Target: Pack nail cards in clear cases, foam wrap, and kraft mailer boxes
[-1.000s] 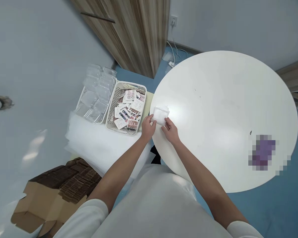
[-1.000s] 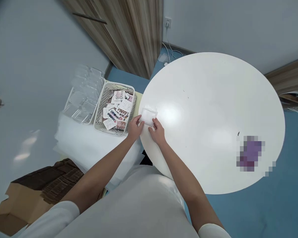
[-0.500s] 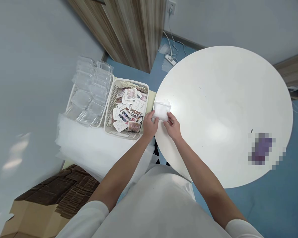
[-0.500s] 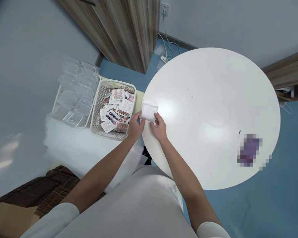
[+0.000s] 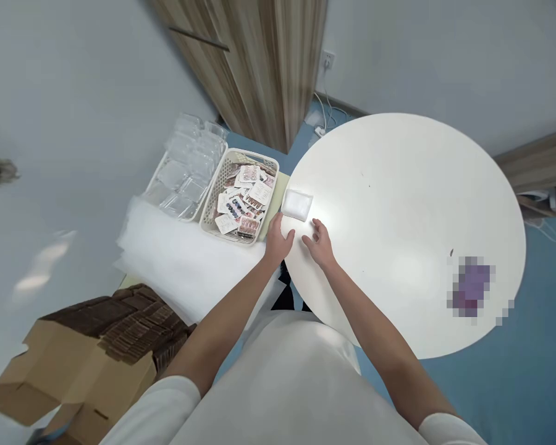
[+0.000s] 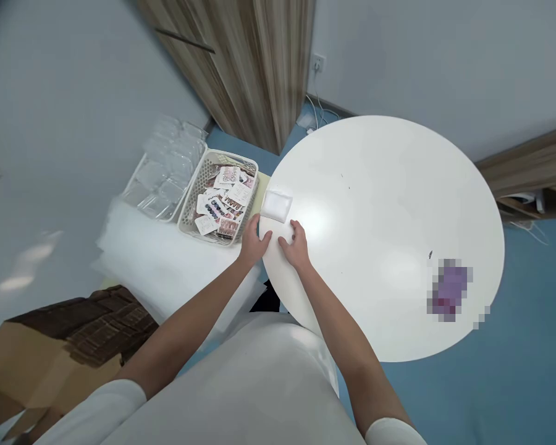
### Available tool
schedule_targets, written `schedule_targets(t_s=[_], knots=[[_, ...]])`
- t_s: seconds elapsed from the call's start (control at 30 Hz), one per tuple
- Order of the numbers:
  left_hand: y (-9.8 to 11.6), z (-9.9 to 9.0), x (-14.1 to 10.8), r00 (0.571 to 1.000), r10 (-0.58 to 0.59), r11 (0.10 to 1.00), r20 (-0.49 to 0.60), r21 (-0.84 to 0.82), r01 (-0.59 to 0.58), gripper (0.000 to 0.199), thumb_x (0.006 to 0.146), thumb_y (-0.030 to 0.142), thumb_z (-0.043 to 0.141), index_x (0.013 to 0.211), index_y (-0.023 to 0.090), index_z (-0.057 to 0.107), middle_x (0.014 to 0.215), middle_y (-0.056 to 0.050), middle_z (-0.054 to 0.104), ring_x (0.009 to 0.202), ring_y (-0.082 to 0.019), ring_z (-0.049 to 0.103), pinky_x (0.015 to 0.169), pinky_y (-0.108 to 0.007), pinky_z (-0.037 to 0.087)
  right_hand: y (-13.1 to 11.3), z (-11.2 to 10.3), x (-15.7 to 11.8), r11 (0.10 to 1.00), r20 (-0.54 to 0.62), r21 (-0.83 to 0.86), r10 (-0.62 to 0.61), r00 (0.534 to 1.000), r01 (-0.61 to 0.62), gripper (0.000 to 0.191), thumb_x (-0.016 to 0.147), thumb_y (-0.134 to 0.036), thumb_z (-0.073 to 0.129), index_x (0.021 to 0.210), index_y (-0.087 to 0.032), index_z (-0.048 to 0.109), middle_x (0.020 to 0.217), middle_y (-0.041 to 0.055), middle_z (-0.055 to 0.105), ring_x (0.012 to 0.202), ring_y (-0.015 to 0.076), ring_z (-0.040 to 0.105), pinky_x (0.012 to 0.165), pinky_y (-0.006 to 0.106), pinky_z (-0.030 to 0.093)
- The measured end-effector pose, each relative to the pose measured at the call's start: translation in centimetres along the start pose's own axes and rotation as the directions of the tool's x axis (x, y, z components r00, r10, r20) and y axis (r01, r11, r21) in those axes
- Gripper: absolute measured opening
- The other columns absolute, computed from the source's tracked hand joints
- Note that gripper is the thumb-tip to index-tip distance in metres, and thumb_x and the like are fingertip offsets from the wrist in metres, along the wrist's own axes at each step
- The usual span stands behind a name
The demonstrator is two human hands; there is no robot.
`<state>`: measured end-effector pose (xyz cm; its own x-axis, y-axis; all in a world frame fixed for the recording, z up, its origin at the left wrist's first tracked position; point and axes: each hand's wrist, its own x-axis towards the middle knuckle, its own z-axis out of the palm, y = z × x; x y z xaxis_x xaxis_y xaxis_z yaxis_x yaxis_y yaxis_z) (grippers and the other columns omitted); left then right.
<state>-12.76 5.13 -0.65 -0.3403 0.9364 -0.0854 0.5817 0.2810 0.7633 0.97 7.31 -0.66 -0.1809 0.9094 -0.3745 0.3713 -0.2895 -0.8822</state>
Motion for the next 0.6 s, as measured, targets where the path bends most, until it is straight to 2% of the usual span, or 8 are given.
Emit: schedule_targets(t_s=[0.13, 0.27, 0.43, 0.6], knots=[[0.0, -0.4, -3.7, 1.0, 0.011, 0.999, -0.003, 0.038, -0.011, 0.05, 0.077, 0.027, 0.051, 0.124, 0.018, 0.038, 0.13, -0.011, 0.041, 0.125, -0.023, 0.032, 0.103, -0.039, 0.03, 0.4, -1.4, -2.6, 0.999, 0.058, -0.027, -0.034, 0.998, 0.036, 0.057, 0.073, -0.033, 0.05, 0.127, -0.026, 0.032, 0.136, 0.006, 0.031, 0.125, 0.0203, 0.03, 0.098, 0.04, 0.035], [0.1, -1.2, -7.5, 0.999, -0.036, 0.998, -0.032, 0.053, 0.037, 0.045, 0.079, 0.03, 0.049, 0.122, 0.019, 0.04, 0.131, -0.011, 0.039, 0.126, -0.023, 0.031, 0.101, -0.039, 0.033, 1.0, -1.9, -4.6, 0.997, 0.106, -0.05, -0.06, 0.993, 0.065, 0.054, 0.073, -0.032, 0.05, 0.124, -0.025, 0.036, 0.133, 0.0067, 0.036, 0.122, 0.0212, 0.034, 0.096, 0.04, 0.037], [-0.2, -2.6, -11.3, 0.99, -0.107, 0.993, -0.093, 0.046, 0.111, 0.04, 0.079, 0.029, 0.049, 0.117, 0.02, 0.045, 0.131, -0.01, 0.04, 0.125, -0.023, 0.032, 0.1, -0.04, 0.033, 1.5, -0.9, -5.7, 0.99, 0.179, -0.096, -0.084, 0.98, 0.102, 0.051, 0.072, -0.032, 0.05, 0.121, -0.024, 0.04, 0.128, 0.0082, 0.042, 0.117, 0.0225, 0.04, 0.091, 0.04, 0.04], [-1.1, -4.1, -13.4, 0.979, -0.163, 0.985, -0.121, 0.04, 0.169, 0.036, 0.08, 0.03, 0.049, 0.114, 0.021, 0.048, 0.129, -0.009, 0.041, 0.123, -0.023, 0.035, 0.1, -0.042, 0.033, 1.0, 0.5, -6.1, 0.983, 0.228, -0.113, -0.119, 0.966, 0.147, 0.05, 0.072, -0.032, 0.049, 0.119, -0.022, 0.042, 0.126, 0.0083, 0.044, 0.114, 0.0223, 0.042, 0.091, 0.04, 0.04]])
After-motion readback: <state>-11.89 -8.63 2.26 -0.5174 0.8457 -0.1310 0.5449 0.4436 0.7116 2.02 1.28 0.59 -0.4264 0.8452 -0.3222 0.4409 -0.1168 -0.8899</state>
